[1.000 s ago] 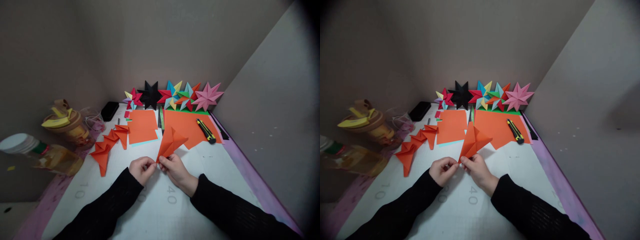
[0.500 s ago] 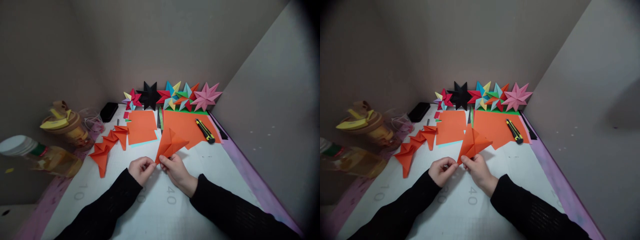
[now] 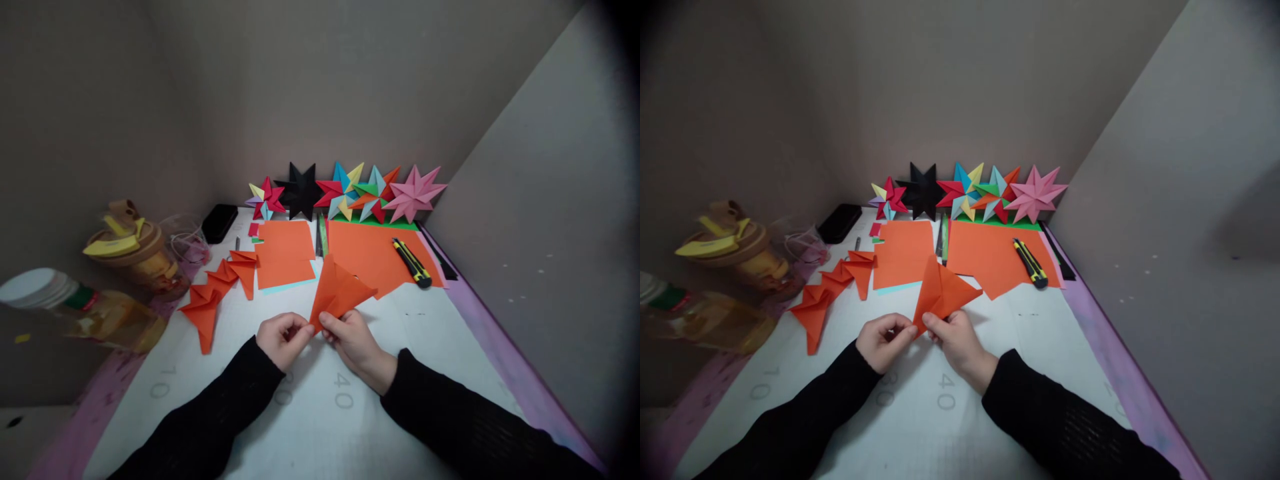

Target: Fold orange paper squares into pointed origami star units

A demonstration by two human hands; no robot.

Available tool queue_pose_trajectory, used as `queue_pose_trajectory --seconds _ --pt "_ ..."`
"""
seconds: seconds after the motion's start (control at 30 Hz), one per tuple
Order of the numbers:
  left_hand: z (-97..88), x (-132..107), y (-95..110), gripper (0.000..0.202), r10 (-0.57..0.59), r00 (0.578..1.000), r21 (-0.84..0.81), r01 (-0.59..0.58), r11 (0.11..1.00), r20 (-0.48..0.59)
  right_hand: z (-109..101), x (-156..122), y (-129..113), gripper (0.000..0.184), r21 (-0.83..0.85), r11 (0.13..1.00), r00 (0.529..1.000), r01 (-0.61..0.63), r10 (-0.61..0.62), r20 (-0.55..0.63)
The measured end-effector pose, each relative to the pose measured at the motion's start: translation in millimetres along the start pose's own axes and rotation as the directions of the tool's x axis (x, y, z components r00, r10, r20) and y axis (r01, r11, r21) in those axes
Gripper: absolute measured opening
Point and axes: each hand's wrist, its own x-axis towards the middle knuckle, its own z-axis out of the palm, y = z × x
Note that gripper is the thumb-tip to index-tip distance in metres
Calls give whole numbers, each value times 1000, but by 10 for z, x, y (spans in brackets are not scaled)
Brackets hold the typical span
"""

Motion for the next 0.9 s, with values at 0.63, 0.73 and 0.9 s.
queue_pose_trajectory --seconds 0.63,0.73,0.9 --pt "-28 8 26 26 -137 989 -200 145 969 51 -56 -17 71 28 -38 999 999 33 -33 -2" --pt "-34 11 27 27 -127 991 -198 131 971 33 -70 -24 92 26 -61 997 999 45 -44 19" --pt "-29 13 30 24 -106 994 -206 101 973 -12 -42 -58 31 22 -146 986 996 83 -79 36"
